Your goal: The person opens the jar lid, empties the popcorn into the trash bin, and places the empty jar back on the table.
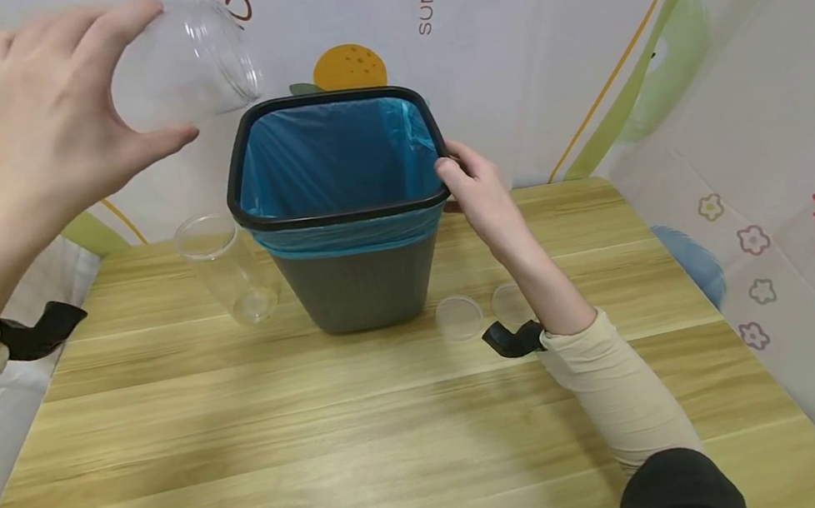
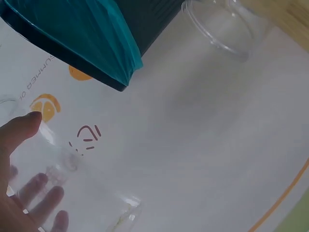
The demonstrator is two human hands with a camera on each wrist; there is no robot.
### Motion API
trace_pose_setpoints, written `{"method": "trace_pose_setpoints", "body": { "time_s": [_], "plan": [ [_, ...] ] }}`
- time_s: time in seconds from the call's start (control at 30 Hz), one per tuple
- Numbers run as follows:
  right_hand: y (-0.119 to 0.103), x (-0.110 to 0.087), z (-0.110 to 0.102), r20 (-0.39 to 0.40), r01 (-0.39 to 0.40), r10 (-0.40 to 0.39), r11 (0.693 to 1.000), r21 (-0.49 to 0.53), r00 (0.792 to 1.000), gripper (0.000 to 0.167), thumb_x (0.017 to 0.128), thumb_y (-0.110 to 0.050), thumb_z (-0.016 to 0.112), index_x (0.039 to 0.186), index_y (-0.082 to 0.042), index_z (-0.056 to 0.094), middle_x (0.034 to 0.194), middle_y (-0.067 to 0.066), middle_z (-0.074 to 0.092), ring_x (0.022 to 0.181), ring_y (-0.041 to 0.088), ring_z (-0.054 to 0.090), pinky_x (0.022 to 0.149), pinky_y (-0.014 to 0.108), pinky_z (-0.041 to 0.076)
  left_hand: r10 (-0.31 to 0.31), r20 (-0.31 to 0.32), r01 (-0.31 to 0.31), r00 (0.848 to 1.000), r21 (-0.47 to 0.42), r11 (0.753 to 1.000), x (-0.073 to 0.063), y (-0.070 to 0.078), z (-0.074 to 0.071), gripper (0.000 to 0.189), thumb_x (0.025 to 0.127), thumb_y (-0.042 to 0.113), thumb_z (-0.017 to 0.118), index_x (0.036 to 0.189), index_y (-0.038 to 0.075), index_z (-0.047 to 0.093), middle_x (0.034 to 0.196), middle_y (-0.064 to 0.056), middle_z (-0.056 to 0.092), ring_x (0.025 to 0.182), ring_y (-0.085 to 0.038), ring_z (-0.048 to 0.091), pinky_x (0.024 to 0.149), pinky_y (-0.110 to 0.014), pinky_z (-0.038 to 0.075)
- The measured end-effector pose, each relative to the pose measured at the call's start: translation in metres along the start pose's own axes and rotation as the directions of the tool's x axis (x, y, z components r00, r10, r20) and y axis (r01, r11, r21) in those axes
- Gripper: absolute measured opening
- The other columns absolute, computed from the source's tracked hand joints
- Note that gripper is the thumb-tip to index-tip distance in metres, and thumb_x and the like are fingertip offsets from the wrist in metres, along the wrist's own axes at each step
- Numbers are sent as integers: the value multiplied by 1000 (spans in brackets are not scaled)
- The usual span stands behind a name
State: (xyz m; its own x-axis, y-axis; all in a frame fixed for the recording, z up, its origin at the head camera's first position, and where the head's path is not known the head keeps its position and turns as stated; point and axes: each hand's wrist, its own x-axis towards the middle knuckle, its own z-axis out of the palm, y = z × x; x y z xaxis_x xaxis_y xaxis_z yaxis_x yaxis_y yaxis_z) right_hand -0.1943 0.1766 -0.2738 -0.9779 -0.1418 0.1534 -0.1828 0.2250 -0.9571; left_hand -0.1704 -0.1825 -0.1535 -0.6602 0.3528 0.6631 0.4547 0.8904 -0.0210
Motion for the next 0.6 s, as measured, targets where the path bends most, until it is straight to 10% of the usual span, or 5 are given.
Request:
{"method": "trace_pose_setpoints", "body": {
  "time_s": [0.4,0.6],
  "plan": [
    [1,1,0,9,-3,3,1000,10,1000,49,104,-32,40,150,-17,51,144,9,55,120,17,57,102,47,52,-232,-109,204,967,-220,954,-24,-12,9,87,77,23,88,153,23,46,143,-10,62,132,-34,59,109,-55,38],
    [1,1,1,4,-10,10,1000,11,1000,49,105,-32,40,150,-17,51,145,10,54,121,19,57,101,44,52,-438,-66,390,897,-351,851,-37,-15,11,89,76,25,88,150,41,40,146,7,59,134,-19,57,114,-42,37]
  ]
}}
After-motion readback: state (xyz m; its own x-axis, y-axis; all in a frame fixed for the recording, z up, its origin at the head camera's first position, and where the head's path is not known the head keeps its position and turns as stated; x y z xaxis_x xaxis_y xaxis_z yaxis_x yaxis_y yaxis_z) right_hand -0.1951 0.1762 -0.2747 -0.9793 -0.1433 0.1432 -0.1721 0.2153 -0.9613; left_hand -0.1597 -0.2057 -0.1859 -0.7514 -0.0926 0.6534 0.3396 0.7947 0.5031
